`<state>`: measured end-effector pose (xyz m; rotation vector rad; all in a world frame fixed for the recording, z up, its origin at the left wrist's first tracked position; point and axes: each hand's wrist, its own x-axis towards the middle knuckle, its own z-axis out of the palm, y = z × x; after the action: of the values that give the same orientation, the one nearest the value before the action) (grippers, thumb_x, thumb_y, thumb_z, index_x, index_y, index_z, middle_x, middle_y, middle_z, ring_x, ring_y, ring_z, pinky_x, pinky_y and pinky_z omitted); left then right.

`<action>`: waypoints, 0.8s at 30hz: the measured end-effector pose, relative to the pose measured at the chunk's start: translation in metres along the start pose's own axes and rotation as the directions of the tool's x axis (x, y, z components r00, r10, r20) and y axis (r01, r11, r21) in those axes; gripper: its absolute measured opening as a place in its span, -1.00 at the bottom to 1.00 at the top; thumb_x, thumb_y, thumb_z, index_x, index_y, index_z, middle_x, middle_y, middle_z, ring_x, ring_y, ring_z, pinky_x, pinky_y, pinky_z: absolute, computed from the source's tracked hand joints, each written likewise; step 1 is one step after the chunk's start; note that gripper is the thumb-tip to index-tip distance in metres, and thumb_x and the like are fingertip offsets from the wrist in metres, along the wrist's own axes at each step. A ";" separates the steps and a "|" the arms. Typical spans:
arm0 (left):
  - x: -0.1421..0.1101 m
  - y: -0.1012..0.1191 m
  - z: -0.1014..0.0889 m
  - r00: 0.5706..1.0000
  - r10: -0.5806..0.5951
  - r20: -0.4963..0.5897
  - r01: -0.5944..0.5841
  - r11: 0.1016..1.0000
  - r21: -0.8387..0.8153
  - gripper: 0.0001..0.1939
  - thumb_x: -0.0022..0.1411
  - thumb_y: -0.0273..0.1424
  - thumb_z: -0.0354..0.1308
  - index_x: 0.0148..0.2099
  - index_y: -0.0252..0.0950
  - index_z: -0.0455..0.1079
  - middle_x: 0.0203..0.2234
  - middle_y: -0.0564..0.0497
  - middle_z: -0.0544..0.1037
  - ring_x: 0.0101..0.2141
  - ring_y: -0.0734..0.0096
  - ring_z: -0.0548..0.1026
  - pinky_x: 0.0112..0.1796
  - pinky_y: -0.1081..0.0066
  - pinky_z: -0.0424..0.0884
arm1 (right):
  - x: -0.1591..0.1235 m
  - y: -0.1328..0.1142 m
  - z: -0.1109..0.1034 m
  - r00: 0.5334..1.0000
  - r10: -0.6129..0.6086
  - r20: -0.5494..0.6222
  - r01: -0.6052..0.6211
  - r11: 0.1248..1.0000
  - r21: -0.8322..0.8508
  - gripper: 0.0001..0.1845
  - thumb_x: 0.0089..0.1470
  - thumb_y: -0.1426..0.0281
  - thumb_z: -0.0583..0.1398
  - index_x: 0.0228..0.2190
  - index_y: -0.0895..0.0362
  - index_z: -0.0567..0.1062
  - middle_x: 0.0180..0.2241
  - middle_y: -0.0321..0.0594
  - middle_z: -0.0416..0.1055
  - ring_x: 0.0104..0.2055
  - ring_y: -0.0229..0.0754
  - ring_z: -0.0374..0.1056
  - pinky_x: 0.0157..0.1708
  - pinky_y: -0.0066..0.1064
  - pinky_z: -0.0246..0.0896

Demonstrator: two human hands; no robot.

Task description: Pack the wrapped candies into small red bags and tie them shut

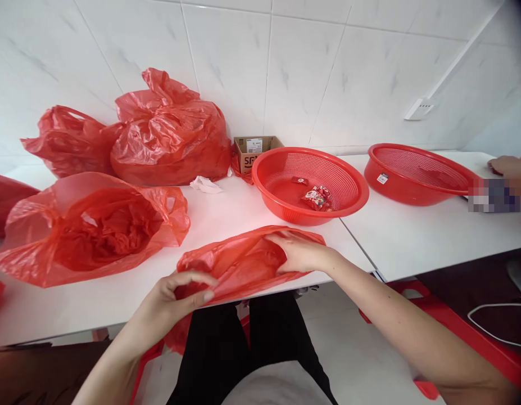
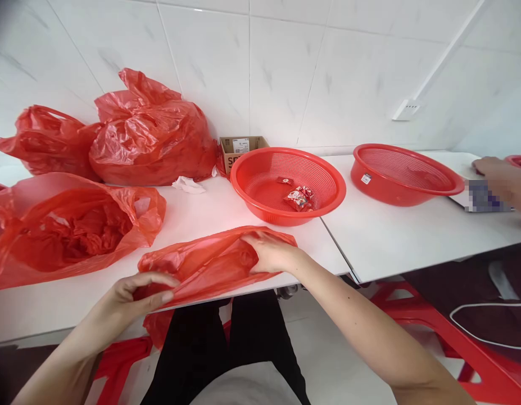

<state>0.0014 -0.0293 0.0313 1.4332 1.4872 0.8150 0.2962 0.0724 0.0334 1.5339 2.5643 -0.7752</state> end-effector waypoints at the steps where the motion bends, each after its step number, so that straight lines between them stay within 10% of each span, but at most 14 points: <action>1: 0.000 0.000 -0.001 0.994 -0.004 0.109 0.004 1.000 -0.001 -0.73 0.04 -0.15 0.33 -0.22 -0.14 0.62 -0.31 -0.02 0.64 -0.24 0.16 0.56 -0.17 0.35 0.46 | 0.000 0.000 -0.001 0.999 -0.038 0.029 0.038 0.999 -0.025 0.09 -0.23 0.22 0.39 0.31 -0.12 0.08 0.31 -0.12 0.05 0.29 0.17 0.07 0.07 -0.14 0.21; 4: 0.005 0.000 -0.003 0.970 -0.029 0.242 0.018 0.999 0.050 -0.57 0.13 -0.15 0.26 0.07 -0.03 0.50 0.03 0.00 0.55 0.05 0.05 0.46 0.08 0.20 0.33 | -0.004 -0.007 -0.002 0.989 -0.126 0.081 0.130 0.990 -0.050 0.09 -0.18 0.25 0.38 0.32 -0.14 0.03 0.31 -0.10 0.04 0.30 0.20 0.04 0.14 -0.06 0.14; 7: 0.006 0.003 -0.002 0.992 0.021 0.126 -0.021 1.000 0.005 -0.38 0.13 -0.17 0.27 0.25 0.03 0.31 0.26 0.08 0.31 0.29 0.05 0.14 0.25 0.10 0.01 | -0.027 -0.032 -0.009 0.987 -0.152 0.062 0.156 0.985 -0.068 -0.06 -0.07 0.30 0.34 0.30 -0.06 0.13 0.29 -0.05 0.10 0.30 0.19 0.05 0.19 -0.04 0.08; 12: -0.007 0.009 0.005 0.993 0.017 0.121 0.046 0.866 -0.498 -0.30 0.03 -0.10 0.31 0.23 -0.07 0.35 0.29 0.00 0.27 0.28 -0.03 0.16 0.20 0.18 0.19 | -0.077 -0.061 -0.059 0.879 -0.467 -0.097 0.474 0.876 0.084 -0.51 0.17 0.08 0.18 0.14 -0.24 0.37 0.21 -0.37 0.27 0.26 -0.04 0.17 0.20 -0.20 0.10; 16: -0.013 0.006 0.012 0.997 -0.030 0.064 0.067 0.700 -0.711 -0.37 0.02 -0.07 0.30 0.16 -0.06 0.43 0.32 0.08 0.20 0.31 0.01 0.10 0.11 0.30 0.34 | -0.065 -0.017 -0.094 0.885 -0.082 -0.459 0.080 0.997 -0.023 -0.54 0.22 0.15 0.11 0.14 -0.09 0.38 0.10 -0.25 0.40 0.12 0.01 0.32 0.10 -0.14 0.19; 19: -0.012 0.001 0.014 0.990 -0.123 0.070 0.134 0.655 -0.744 -0.47 0.15 -0.14 0.21 0.19 0.02 0.38 0.33 0.15 0.17 0.31 0.09 0.10 0.05 0.32 0.41 | -0.049 0.017 -0.093 0.911 0.213 -0.355 -0.292 0.938 -0.188 -0.53 0.29 0.16 -0.04 -0.01 0.09 0.51 -0.06 -0.02 0.50 -0.05 0.14 0.42 -0.09 -0.06 0.26; 24: -0.015 -0.001 0.009 0.974 -0.188 0.128 0.214 0.564 -0.797 -0.45 0.20 -0.21 0.18 0.24 0.05 0.30 0.31 0.15 0.22 0.28 0.13 0.18 0.04 0.33 0.43 | -0.043 0.023 -0.085 0.946 0.099 -0.310 -0.146 0.980 -0.134 -0.56 0.28 0.07 -0.04 -0.05 -0.05 0.50 -0.15 -0.20 0.54 -0.13 -0.02 0.45 -0.17 -0.24 0.25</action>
<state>0.0080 -0.0452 0.0287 0.5487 0.9824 1.1213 0.3542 0.0837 0.1114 1.8648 2.6185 -0.3386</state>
